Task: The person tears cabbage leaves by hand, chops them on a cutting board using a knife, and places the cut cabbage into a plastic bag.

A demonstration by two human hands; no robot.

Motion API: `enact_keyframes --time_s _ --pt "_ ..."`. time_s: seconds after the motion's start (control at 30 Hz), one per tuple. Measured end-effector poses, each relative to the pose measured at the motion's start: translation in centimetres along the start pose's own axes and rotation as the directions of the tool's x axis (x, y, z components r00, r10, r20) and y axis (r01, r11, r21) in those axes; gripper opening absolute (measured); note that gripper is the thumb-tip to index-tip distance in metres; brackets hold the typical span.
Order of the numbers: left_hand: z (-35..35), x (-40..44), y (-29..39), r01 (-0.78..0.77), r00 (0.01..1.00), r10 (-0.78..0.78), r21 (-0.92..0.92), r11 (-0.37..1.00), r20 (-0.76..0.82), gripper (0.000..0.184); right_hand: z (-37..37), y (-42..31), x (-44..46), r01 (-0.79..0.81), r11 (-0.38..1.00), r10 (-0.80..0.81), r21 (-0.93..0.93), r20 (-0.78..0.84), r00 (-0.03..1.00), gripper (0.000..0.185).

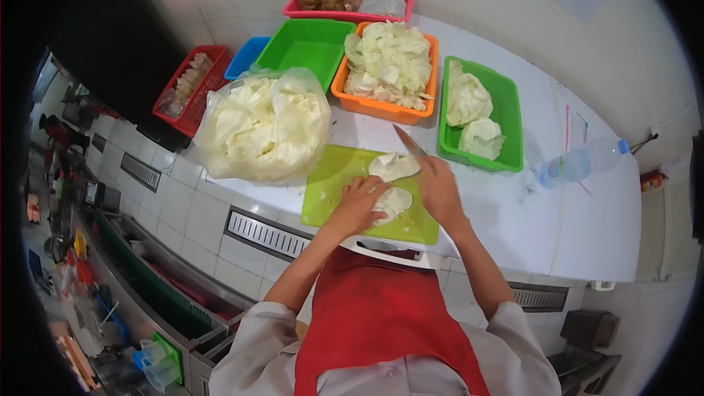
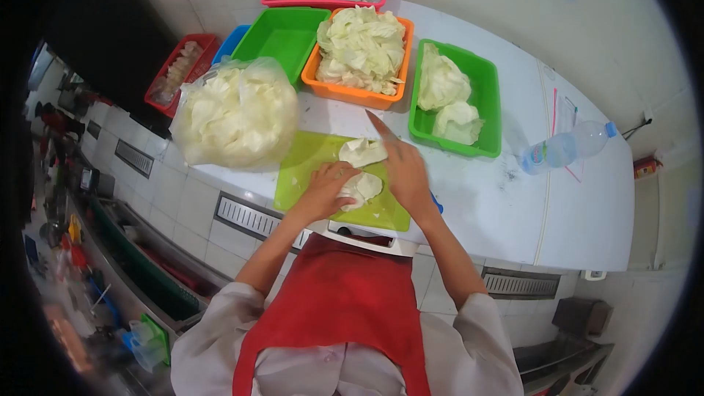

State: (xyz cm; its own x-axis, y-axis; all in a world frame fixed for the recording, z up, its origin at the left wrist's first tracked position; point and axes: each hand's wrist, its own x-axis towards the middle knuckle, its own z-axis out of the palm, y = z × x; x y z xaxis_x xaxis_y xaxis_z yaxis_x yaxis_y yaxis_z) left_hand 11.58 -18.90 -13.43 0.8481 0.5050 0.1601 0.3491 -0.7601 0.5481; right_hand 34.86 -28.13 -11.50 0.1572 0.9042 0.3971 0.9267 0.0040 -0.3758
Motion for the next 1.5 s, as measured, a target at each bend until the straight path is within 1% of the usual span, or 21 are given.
enact_keyframes --time_s 0.07,0.13,0.23,0.27,0.33,0.37,0.43,0.53,0.6,0.67,0.73,0.8,0.83,0.9,0.93,1.0,1.1,1.17,1.27,1.33,1.5 --pt "1.6 0.3 1.1 0.04 0.999 -0.036 0.108 0.993 -0.039 0.065 1.0 -0.6 3.8 0.125 0.99 -0.124 0.062 -0.011 0.992 0.052" --pt "3.0 0.0 1.2 0.086 0.994 -0.07 0.216 0.973 -0.081 0.066 2.5 -0.2 5.9 0.268 0.962 -0.239 -0.05 0.319 0.917 0.054" --pt "3.8 -0.3 0.2 0.155 0.987 -0.149 0.136 0.978 -0.058 0.069 5.2 2.4 6.7 0.163 0.981 -0.182 0.101 0.222 0.958 0.056" --pt "4.2 -0.4 0.1 0.158 0.986 -0.153 0.068 0.985 -0.063 0.063 4.6 2.5 6.9 0.201 0.973 -0.221 0.112 0.221 0.95 0.056" --pt "4.6 -0.5 0.0 0.181 0.978 -0.18 0.004 0.983 -0.111 0.056 2.1 1.8 7.8 -0.118 0.967 0.071 0.226 0.205 0.976 0.051" --pt "4.8 -0.7 0.0 0.178 0.974 -0.182 -0.044 0.983 -0.131 0.047 0.3 -0.3 9.8 -0.084 0.969 0.035 0.233 0.206 0.978 0.051" --pt "4.7 -1.1 -0.1 0.18 0.969 -0.191 -0.084 0.98 -0.158 0.039 -3.7 -6.4 12.5 -0.137 0.747 0.106 0.651 0.086 0.991 0.043" --pt "1.6 -2.2 1.2 0.19 0.937 -0.268 -0.317 0.929 -0.223 0.027 -2.7 -13.7 19.2 0.095 0.696 -0.105 0.712 -0.029 0.994 0.046" --pt "-5.0 -3.0 3.3 0.215 0.829 -0.456 -0.57 0.793 -0.322 0.026 -0.7 -18.1 24.0 0.085 0.714 -0.208 0.695 0.094 0.974 0.041" --pt "-12.2 -4.4 4.7 0.177 0.637 -0.47 -0.478 0.86 -0.61 0.025 -0.1 -21.4 27.0 0.183 0.828 -0.373 0.529 0.276 0.886 0.038" --pt "-18.9 -3.8 4.0 0.094 0.484 -0.322 -0.318 0.944 -0.814 0.028 1.2 -20.9 28.7 0.32 0.876 -0.453 0.362 0.387 0.803 0.041" --pt "-23.0 -1.3 -0.6 0.286 0.468 0.032 0.186 0.94 -0.883 0.038 1.2 -20.3 29.1 0.543 0.837 -0.473 0.061 0.579 0.664 0.041" --pt "-23.3 -0.2 -4.3 0.285 0.466 0.033 0.186 0.94 -0.884 0.038 0.3 -19.7 29.1 0.545 0.837 -0.474 0.059 0.578 0.664 0.041" --pt "-21.9 1.5 -11.2 0.264 0.764 -0.143 0.103 0.959 -0.629 0.048 -1.9 -18.5 28.7 0.687 0.72 -0.603 0.094 0.574 0.554 0.032" --pt "-21.9 1.7 -11.3 0.26 0.765 -0.136 0.109 0.959 -0.63 0.048 -3.1 -18.1 28.7 0.688 0.72 -0.605 0.09 0.568 0.558 0.032" --pt "-21.5 2.1 -11.1 0.329 0.904 -0.172 0.381 0.864 -0.391 0.064 -4.9 -17.6 28.6 0.597 0.766 -0.565 0.238 0.691 0.451 0.024" --pt "-22.4 2.9 -6.6 0.375 0.927 -0.316 0.512 0.772 -0.203 0.069 -5.5 -16.7 29.2 0.587 0.724 -0.665 0.363 0.595 0.451 0.02" --pt "-21.9 3.5 -6.2 0.325 0.925 -0.376 0.634 0.702 -0.058 0.068 -6.2 -18.8 29.6 0.617 0.729 -0.629 0.298 0.648 0.43 0.019" --pt "-21.1 3.7 -9.0 0.253 0.945 -0.326 0.552 0.794 0.035 0.067 -7.3 -21.1 30.5 0.62 0.75 -0.585 0.231 0.67 0.457 0.018" --pt "-22.3 2.5 -11.6 0.24 0.96 -0.26 0.175 0.955 0.102 0.065 -7.6 -20.6 31.4 0.59 0.775 -0.577 0.227 0.636 0.512 0.018" --pt "-23.2 3.5 -12.3 0.174 0.885 -0.308 0.367 0.914 0.349 0.063 -8.2 -19.5 31.6 0.475 0.761 -0.648 0.441 0.551 0.526 0.017"
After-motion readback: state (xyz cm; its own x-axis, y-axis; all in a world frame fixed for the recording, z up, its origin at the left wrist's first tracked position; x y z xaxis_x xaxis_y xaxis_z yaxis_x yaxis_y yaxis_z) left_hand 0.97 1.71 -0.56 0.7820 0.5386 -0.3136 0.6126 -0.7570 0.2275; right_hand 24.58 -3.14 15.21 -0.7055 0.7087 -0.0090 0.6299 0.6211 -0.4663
